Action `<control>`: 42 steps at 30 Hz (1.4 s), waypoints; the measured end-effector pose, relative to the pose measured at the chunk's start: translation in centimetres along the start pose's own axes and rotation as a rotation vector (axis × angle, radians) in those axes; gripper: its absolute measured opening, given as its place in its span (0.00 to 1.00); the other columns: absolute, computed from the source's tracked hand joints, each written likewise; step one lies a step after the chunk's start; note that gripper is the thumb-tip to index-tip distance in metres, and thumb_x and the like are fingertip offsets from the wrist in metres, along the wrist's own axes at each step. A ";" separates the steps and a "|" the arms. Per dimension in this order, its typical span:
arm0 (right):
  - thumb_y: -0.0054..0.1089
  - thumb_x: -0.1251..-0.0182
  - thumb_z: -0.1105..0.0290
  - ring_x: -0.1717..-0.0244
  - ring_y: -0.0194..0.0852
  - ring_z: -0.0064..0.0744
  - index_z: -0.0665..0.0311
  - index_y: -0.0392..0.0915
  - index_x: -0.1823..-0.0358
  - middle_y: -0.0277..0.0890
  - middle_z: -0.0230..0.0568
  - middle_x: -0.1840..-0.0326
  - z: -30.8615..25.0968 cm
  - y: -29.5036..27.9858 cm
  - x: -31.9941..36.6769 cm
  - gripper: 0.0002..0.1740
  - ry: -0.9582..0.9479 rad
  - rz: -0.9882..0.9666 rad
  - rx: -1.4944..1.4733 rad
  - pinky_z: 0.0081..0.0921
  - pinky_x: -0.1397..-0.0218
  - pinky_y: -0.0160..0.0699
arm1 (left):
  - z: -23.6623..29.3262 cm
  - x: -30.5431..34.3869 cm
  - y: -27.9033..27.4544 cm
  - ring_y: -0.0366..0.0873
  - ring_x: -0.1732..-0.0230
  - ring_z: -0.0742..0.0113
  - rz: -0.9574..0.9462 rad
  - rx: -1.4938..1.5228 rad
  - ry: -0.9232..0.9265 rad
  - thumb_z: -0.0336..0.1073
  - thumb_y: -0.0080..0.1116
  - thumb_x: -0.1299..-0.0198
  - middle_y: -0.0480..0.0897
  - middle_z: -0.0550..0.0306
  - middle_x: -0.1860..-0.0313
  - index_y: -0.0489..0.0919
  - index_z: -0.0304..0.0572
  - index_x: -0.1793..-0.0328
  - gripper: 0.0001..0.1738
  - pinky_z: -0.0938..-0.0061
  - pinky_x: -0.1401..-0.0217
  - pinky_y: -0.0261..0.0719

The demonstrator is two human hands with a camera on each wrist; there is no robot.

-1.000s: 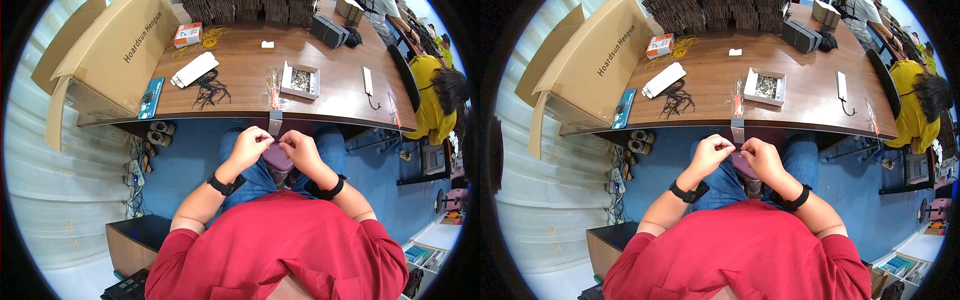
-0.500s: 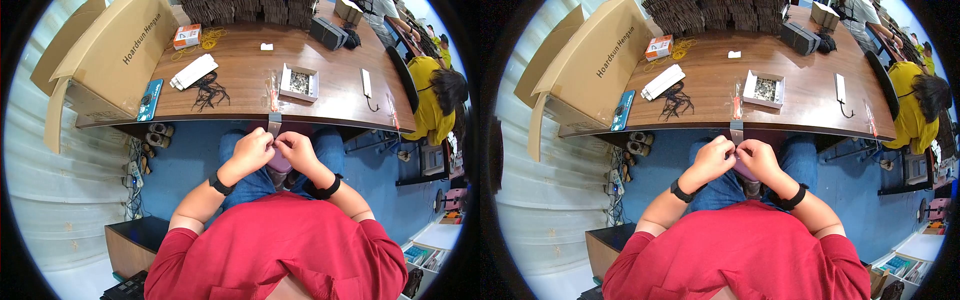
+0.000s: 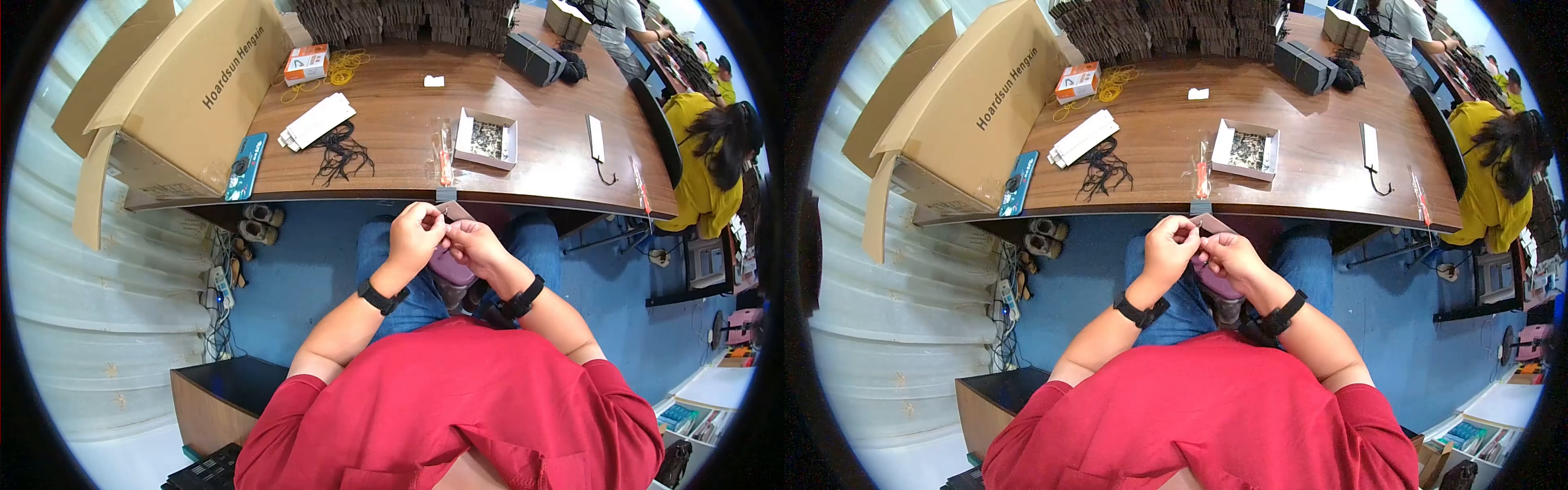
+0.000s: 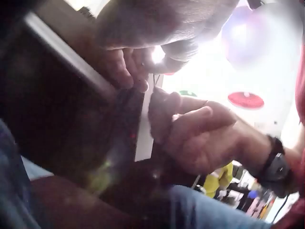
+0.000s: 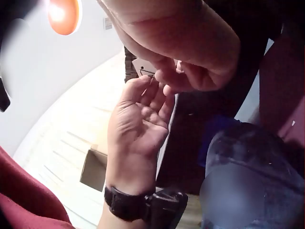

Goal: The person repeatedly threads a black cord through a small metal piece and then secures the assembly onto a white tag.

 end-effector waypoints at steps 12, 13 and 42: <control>0.55 0.34 0.70 0.78 0.63 0.17 0.63 0.73 0.63 0.72 0.30 0.72 2.0 -0.7 1.1 0.05 0.205 0.099 -0.141 0.13 0.78 0.64 | -3.8 1.2 2.0 0.74 0.76 0.76 -0.065 0.514 -0.309 0.27 0.55 0.38 0.78 0.59 0.73 0.76 0.35 0.60 0.03 0.83 0.75 0.74; 0.56 0.35 0.71 0.77 0.64 0.17 0.63 0.73 0.63 0.72 0.30 0.72 1.5 -1.8 0.9 0.04 -0.029 0.233 0.030 0.14 0.76 0.65 | -3.8 1.3 2.0 0.73 0.76 0.76 -0.070 0.473 -0.301 0.28 0.56 0.38 0.78 0.60 0.73 0.76 0.36 0.60 0.04 0.83 0.76 0.74; 0.64 0.50 0.79 0.74 0.77 0.34 0.63 0.78 0.66 0.75 0.39 0.67 -7.8 4.1 5.3 0.09 -1.218 0.409 1.215 0.24 0.72 0.76 | -4.9 2.5 1.5 0.70 0.71 0.81 -0.153 0.437 -0.288 0.29 0.57 0.38 0.78 0.65 0.72 0.79 0.36 0.63 0.04 0.84 0.67 0.69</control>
Point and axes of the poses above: each hand's wrist, its own x-axis away from the middle knuckle, its own y-axis out of the palm, z = x × y, the point moved 5 cm from there along -x, towards the middle knuckle
